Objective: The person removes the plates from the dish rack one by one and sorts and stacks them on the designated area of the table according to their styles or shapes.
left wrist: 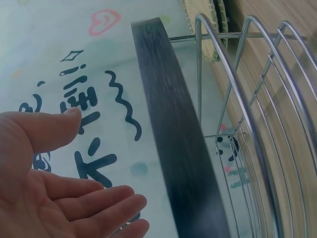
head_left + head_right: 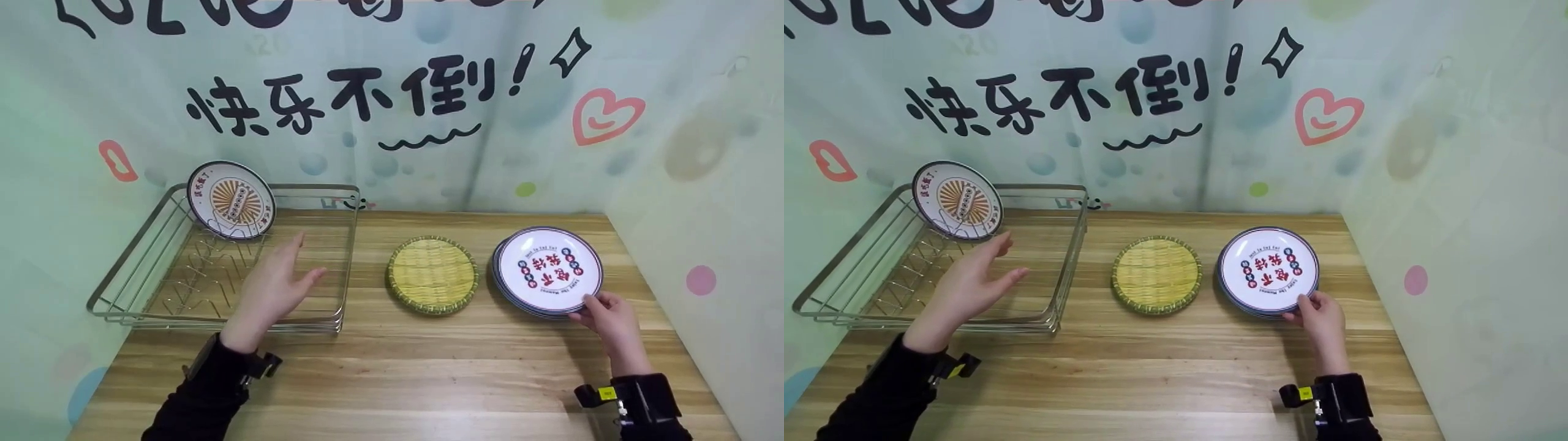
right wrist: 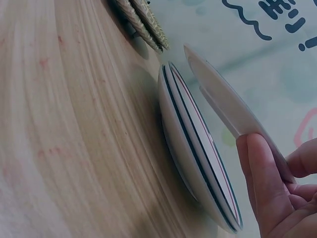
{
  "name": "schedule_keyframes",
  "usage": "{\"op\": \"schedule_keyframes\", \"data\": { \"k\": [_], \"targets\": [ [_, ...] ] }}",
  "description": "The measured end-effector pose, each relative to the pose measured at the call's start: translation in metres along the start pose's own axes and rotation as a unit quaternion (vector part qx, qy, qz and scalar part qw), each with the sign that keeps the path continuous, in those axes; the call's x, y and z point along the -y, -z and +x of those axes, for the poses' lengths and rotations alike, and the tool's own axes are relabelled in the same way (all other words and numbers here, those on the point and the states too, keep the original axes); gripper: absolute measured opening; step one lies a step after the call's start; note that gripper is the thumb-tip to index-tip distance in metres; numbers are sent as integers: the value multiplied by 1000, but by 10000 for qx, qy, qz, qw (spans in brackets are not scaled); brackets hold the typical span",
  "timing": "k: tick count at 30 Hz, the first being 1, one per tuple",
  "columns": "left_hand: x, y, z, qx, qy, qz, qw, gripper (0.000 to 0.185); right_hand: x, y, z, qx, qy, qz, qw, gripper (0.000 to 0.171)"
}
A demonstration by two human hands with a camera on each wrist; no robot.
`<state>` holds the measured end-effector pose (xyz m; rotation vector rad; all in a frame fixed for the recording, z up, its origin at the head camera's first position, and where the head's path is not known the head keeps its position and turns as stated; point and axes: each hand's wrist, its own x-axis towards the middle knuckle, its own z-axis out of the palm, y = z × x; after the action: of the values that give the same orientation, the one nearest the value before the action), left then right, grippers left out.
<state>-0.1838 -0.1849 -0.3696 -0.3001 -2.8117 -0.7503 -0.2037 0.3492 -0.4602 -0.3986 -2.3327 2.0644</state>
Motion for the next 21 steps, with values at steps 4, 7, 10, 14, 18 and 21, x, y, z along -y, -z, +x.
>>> {"op": "schedule_keyframes", "data": {
  "k": [4, 7, 10, 14, 18, 21],
  "targets": [
    [2, 1, -1, 27, 22, -7, 10000, 76, -4, 2, 3, 38, -164, -375, 9992, 40],
    [3, 2, -2, 42, -1, 2, 10000, 75, -7, 4, 4, 73, -254, -571, 9980, 48],
    [2, 3, -3, 11, -41, 3, 10000, 74, -8, 5, 4, 66, -331, -613, 9975, 52],
    [1, 3, -3, 16, -24, 6, 10000, 74, -9, 6, 6, 66, -403, -677, 9969, 51],
    [2, 4, -3, 33, 5, 10, 10000, 75, -10, 7, 7, 97, -447, -660, 9968, 44],
    [3, 4, -3, 23, 37, -9, 10000, 75, -10, 7, 8, 101, -477, -482, 9976, 37]
  ]
}}
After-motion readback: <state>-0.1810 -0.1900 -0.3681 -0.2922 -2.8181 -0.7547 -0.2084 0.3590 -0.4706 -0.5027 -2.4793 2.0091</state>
